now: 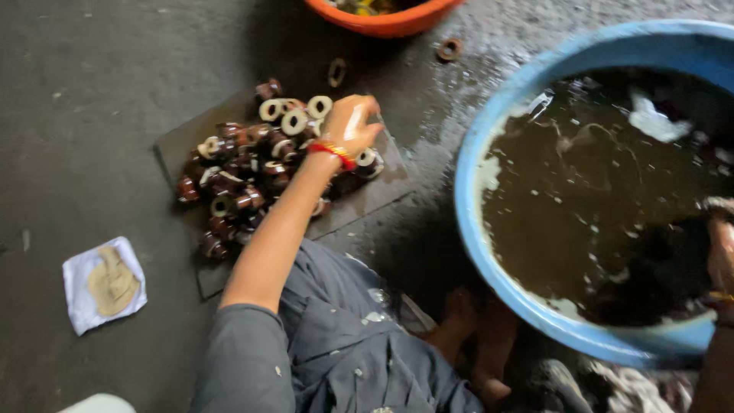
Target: The person sits on the floor and washes small dark wooden parts with a sponge in a blue basin of soapy water. They pick up each part, scrub it, rinse it, and place it on a cardboard sheet next to the basin.
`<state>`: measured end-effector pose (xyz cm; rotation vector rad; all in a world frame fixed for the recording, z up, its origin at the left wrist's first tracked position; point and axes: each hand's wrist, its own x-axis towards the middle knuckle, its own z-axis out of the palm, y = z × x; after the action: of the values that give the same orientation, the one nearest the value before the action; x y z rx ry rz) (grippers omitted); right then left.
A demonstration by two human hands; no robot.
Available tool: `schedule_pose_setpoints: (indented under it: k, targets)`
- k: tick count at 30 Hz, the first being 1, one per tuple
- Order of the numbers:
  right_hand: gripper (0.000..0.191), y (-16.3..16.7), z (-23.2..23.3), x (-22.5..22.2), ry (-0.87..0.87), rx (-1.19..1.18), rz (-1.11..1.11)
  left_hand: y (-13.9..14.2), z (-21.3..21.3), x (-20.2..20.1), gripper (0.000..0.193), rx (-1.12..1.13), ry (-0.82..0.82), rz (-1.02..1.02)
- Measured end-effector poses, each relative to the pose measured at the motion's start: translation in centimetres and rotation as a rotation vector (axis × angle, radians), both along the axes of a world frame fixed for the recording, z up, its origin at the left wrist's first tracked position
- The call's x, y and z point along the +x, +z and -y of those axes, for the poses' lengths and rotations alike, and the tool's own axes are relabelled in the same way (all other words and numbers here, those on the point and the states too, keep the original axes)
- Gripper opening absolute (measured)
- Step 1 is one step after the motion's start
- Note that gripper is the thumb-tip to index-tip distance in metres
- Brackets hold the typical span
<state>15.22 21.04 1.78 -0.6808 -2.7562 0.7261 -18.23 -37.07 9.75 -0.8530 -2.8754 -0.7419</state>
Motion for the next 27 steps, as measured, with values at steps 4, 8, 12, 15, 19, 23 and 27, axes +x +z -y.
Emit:
schedule_pose_setpoints:
  k: [4,8,12,15,19,23,27]
  targets:
    - [0.023,2.1,-0.8,0.9,-0.036,0.13,-0.197,-1.8,-17.9,3.3,0.022,0.107,-0.221,-0.066]
    - [0.024,4.2,0.0,2.1,-0.162,0.049,-0.241,-4.1,-31.4,11.0,0.028,0.115,-0.464,-0.063]
    - [0.023,6.1,0.9,2.3,-0.209,-0.054,-0.241,-5.8,-37.3,17.2,0.076,-0.341,-0.454,0.295]
    - [0.027,7.4,0.8,2.0,-0.204,-0.104,-0.212,-6.7,-39.5,20.1,0.09,-0.444,-0.381,0.556]
    - [0.024,8.2,0.6,1.2,-0.205,-0.114,-0.206,-7.2,-39.5,23.1,0.084,-0.341,-0.512,0.566]
    - [0.026,8.5,1.2,0.6,-0.224,-0.092,-0.134,-6.4,-38.1,25.9,0.079,-0.39,-0.489,0.51]
    - [0.028,8.6,1.7,0.1,-0.236,-0.097,-0.045,-5.1,-38.0,29.2,0.07,-0.26,-0.48,0.253]
